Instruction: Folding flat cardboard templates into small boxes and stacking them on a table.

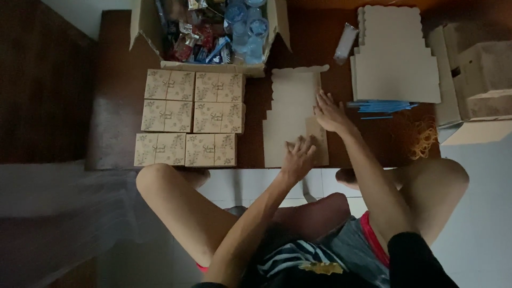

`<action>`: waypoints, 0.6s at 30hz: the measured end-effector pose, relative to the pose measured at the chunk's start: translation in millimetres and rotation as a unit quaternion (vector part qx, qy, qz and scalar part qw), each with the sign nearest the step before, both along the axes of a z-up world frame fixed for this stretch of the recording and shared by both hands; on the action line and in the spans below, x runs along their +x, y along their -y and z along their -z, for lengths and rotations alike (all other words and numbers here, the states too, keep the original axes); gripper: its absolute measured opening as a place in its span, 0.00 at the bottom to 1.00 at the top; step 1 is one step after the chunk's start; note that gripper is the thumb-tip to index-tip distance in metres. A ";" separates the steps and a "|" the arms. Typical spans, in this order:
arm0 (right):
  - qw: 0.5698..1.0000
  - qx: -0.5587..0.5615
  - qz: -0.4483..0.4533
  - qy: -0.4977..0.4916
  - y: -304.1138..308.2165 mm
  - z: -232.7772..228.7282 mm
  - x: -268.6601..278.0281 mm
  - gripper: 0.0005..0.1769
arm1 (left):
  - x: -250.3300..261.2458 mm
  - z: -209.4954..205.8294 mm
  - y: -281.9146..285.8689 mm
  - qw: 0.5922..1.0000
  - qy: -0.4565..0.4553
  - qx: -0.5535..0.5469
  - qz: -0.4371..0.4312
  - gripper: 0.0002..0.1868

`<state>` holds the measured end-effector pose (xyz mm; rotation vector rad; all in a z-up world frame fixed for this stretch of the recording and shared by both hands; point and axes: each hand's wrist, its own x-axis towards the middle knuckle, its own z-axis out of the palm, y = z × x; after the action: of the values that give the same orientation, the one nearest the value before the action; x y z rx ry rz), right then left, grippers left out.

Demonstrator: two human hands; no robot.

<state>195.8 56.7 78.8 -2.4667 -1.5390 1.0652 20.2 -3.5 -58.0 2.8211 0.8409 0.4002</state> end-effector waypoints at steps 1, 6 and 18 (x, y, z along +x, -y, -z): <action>1.000 0.000 0.001 0.000 2.0 4.8 2.7 0.36 | -1.5 -0.8 -0.6 1.000 0.000 0.000 0.001 0.22; 0.996 -0.018 -0.063 0.058 6.4 2.5 3.6 0.36 | -3.3 -9.7 -1.7 1.000 0.006 0.029 -0.001 0.24; 0.997 0.015 -0.039 0.059 -32.7 17.7 17.0 0.39 | -4.3 -11.0 -4.0 1.000 0.006 0.010 0.009 0.20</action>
<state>212.7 89.3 61.1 -2.5110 -1.6850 0.9141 15.9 0.5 -46.9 2.8387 0.8137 0.4236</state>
